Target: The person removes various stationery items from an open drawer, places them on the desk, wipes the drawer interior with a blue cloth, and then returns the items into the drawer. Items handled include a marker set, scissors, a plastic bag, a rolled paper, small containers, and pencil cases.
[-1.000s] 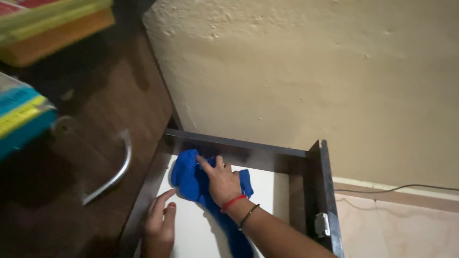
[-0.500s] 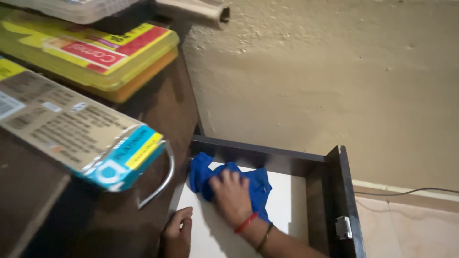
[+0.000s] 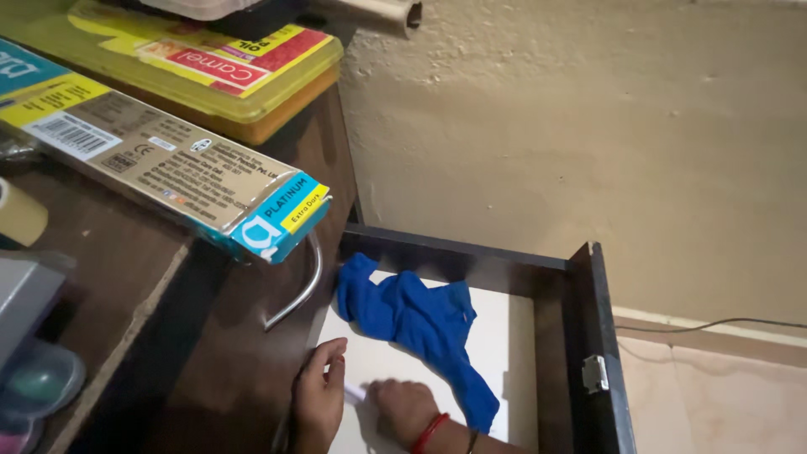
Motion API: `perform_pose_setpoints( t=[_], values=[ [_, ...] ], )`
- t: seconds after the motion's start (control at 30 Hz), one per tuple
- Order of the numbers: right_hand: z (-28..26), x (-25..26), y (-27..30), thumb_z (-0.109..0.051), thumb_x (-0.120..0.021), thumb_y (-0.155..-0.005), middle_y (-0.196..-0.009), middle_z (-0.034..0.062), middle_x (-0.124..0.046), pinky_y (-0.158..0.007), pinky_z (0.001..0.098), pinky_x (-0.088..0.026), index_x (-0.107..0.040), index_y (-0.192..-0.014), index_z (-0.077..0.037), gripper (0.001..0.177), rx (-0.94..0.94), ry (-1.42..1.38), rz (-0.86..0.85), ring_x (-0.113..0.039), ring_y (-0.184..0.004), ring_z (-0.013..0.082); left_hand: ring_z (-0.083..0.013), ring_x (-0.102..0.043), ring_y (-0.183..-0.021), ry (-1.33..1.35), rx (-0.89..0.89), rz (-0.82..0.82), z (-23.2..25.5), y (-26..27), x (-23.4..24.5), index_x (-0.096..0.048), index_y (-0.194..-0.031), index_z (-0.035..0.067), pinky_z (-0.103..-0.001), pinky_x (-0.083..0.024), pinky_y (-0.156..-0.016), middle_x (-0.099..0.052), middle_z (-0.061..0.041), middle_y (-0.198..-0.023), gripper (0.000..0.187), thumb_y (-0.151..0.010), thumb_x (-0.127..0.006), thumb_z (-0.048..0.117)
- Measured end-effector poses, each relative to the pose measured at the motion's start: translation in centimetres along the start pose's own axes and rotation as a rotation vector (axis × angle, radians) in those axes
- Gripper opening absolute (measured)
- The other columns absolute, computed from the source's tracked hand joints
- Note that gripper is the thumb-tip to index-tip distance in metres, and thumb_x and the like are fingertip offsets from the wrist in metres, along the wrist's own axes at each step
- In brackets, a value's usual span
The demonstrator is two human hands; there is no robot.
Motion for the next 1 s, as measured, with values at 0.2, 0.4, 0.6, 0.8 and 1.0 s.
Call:
perform_pose_setpoints(
  t=[0.2, 0.4, 0.6, 0.8, 1.0],
  values=[
    [0.6, 7.5, 1.6, -0.028, -0.071, -0.089, -0.092, 0.0193, -0.071, -0.077, 0.0444, -0.055, -0.066, -0.112, -0.01, 0.029, -0.196, -0.387, 0.29, -0.07, -0.084, 0.0344, -0.0185, -0.07, -0.102, 0.169, -0.063, -0.034, -0.1, -0.4, -0.5, -0.063, -0.127, 0.006, -0.031, -0.056, -0.082, -0.072, -0.009, -0.12, 0.035, -0.092, -0.061, 0.006],
    [-0.8, 11.3, 3.0, -0.018, -0.07, -0.092, -0.098, 0.0062, -0.074, -0.074, 0.0299, -0.057, -0.069, -0.118, -0.006, 0.029, -0.02, -1.168, 0.509, -0.068, -0.085, 0.0145, -0.0148, -0.062, -0.109, 0.365, -0.047, -0.313, 3.2, 0.9, -2.2, -0.053, -0.135, 0.008, -0.029, -0.049, -0.09, -0.066, -0.008, -0.121, 0.051, -0.087, -0.069, 0.011],
    [-3.5, 12.0, 3.5, -0.022, -0.069, -0.097, -0.114, 0.0127, -0.069, -0.089, 0.0334, -0.055, -0.058, -0.131, -0.003, 0.041, 0.089, -1.213, 0.487, -0.066, -0.103, 0.0193, -0.0133, -0.065, -0.094, 0.477, 0.158, -0.21, 6.7, 1.1, -1.6, -0.065, -0.11, -0.001, -0.026, -0.051, -0.083, -0.072, -0.008, -0.099, 0.021, -0.097, -0.057, 0.014],
    [-2.2, 12.6, 8.3, -0.032, -0.06, -0.096, -0.125, 0.0014, -0.066, -0.087, 0.0345, -0.052, -0.054, -0.139, -0.023, 0.045, -0.172, -1.222, 0.194, -0.062, -0.113, 0.0154, -0.0125, -0.062, -0.084, 0.852, 0.228, -0.138, 11.2, 2.8, -3.3, -0.065, -0.108, 0.001, -0.028, -0.048, -0.075, -0.069, -0.006, -0.093, 0.017, -0.096, -0.061, 0.012],
    [1.8, 15.0, 11.0, -0.01, -0.069, -0.094, -0.105, 0.0077, -0.06, -0.078, 0.0314, -0.05, -0.058, -0.135, -0.011, 0.042, 0.194, -1.277, 0.281, -0.06, -0.095, 0.0174, -0.0135, -0.059, -0.079, 0.746, 0.232, -0.099, 16.2, 3.2, -3.1, -0.068, -0.111, -0.001, -0.03, -0.047, -0.071, -0.068, -0.006, -0.089, 0.022, -0.094, -0.067, 0.014]
  ],
)
Point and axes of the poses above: each hand's wrist, its own y-axis away from the middle knuckle, its own x-axis out of the back of the hand, z = x × y, the point moved 3 cm from there along -y, towards the middle knuckle
